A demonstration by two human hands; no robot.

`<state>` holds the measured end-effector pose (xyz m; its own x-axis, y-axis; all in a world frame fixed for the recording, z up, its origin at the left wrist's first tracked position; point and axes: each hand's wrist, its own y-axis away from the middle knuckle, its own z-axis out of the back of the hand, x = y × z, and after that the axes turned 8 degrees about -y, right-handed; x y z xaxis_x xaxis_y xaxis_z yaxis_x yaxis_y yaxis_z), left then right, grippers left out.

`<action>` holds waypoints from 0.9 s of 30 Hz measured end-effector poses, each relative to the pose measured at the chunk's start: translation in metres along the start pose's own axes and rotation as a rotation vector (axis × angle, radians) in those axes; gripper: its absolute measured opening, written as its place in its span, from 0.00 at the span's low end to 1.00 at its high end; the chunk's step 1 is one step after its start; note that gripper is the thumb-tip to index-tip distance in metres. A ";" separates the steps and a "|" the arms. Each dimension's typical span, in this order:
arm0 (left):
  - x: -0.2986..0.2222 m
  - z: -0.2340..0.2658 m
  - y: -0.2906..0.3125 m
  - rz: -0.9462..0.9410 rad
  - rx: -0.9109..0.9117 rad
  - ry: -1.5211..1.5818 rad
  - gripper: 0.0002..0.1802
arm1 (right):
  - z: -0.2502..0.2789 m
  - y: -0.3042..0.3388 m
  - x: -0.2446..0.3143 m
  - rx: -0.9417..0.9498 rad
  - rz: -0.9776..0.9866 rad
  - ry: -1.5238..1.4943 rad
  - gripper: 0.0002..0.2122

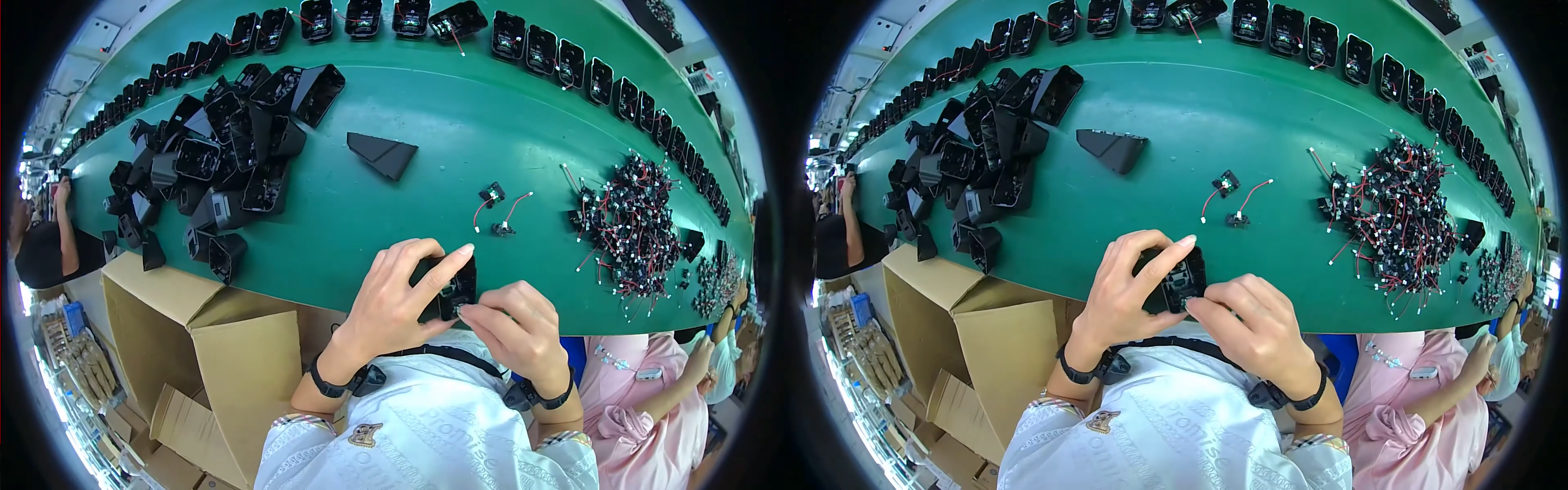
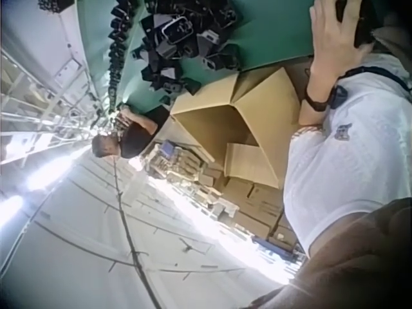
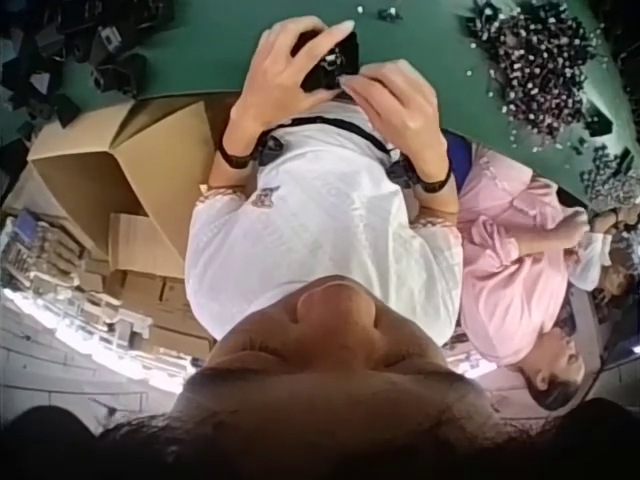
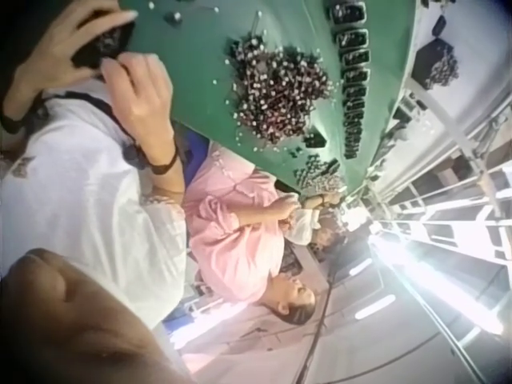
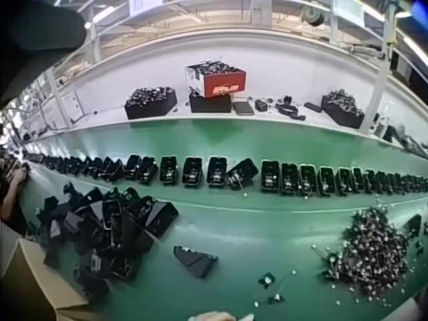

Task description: Assembling small components, including cooling fans and housings, on a manufacturing assembly line.

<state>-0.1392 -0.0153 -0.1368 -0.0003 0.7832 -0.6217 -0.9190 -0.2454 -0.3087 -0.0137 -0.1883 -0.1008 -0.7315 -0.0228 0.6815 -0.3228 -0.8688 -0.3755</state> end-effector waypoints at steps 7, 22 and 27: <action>0.001 -0.003 0.000 -0.003 0.005 -0.022 0.46 | -0.006 -0.004 -0.003 -0.008 -0.023 0.022 0.11; 0.008 -0.003 0.003 -0.012 0.010 0.031 0.50 | -0.019 -0.002 -0.001 -0.022 -0.198 0.034 0.13; 0.007 0.001 0.003 0.001 -0.035 0.096 0.47 | -0.016 -0.004 0.003 -0.013 -0.161 0.034 0.18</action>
<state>-0.1424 -0.0105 -0.1415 0.0380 0.7250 -0.6877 -0.9044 -0.2677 -0.3322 -0.0242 -0.1774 -0.1072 -0.6897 0.1331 0.7118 -0.4449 -0.8534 -0.2715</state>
